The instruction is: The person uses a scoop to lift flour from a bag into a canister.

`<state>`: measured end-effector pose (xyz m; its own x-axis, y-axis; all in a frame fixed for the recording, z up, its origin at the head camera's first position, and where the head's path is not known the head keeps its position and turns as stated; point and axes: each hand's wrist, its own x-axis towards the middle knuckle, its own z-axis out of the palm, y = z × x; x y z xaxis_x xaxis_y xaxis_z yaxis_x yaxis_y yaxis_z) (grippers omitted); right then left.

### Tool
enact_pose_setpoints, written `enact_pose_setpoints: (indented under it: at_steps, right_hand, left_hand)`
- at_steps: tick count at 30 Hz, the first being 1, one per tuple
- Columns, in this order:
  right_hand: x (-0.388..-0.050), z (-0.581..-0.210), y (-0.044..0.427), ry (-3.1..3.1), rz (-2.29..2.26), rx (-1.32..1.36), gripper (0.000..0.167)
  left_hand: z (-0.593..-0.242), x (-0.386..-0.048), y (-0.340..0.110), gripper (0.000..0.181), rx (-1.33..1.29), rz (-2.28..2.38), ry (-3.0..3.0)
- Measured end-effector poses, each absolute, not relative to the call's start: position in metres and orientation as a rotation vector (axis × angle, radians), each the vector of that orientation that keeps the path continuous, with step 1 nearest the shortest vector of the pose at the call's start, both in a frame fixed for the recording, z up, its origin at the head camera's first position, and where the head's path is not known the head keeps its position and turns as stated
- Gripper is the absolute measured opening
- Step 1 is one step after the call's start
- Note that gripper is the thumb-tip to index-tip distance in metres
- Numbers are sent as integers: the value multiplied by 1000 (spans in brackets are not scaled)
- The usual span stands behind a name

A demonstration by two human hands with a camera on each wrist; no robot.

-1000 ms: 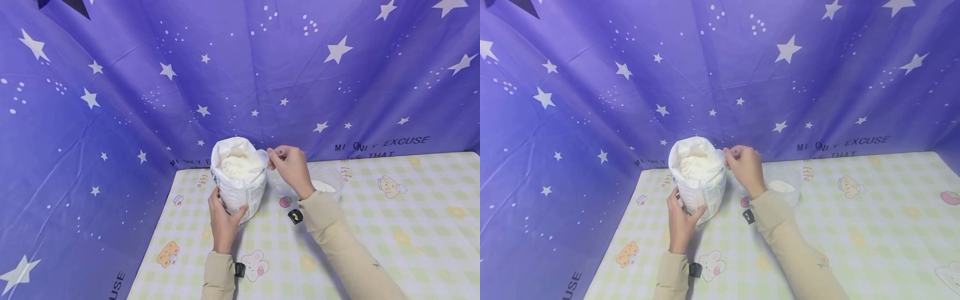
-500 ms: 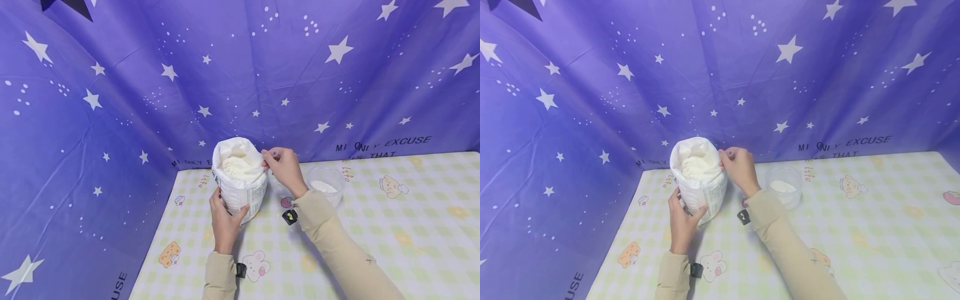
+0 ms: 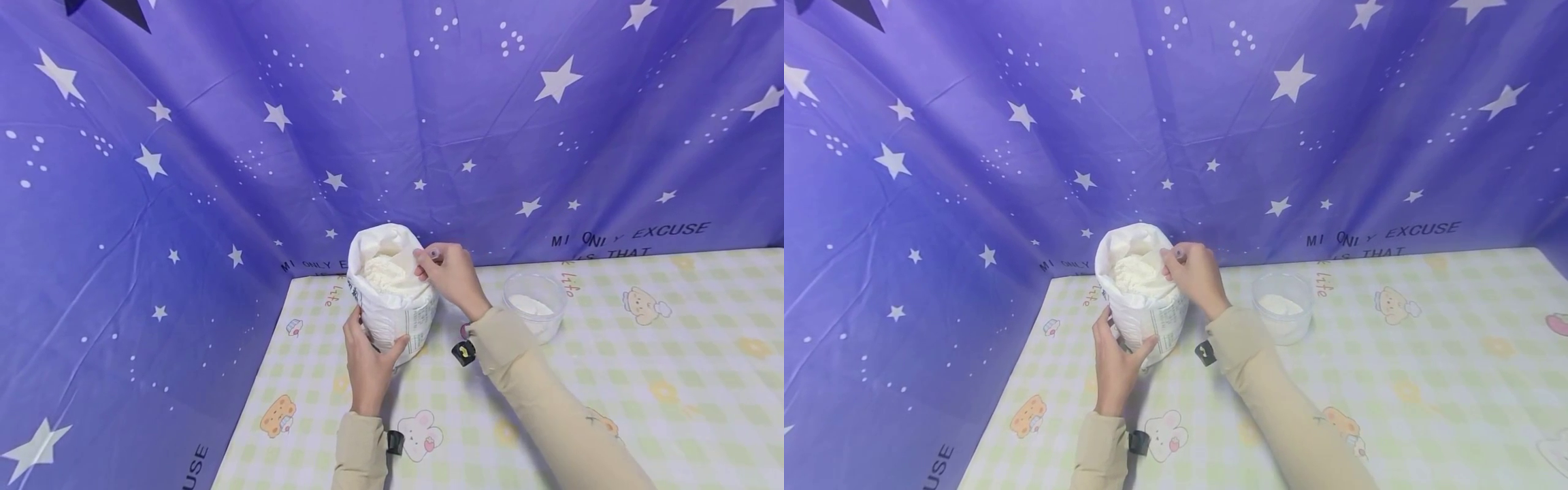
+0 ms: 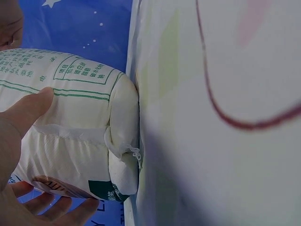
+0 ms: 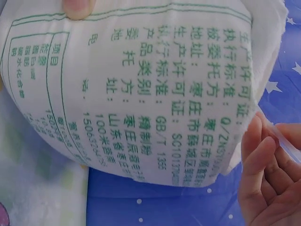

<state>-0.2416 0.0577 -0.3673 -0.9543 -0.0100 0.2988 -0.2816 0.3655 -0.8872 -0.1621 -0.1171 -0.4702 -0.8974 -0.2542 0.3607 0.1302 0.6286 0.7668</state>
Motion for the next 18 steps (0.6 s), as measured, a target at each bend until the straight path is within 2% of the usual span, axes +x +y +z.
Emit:
enact_pose_setpoints:
  at_steps: [12,18]
  right_hand:
    - [-245,-368,49,-2487,1588,289,32]
    - [-244,-368,53,-2437,1735,260,30]
  left_hand:
    - [-470,-162,-117,102,101,-1172,-2417]
    - [-471,-162,-117,102,85,-1161,-2411]
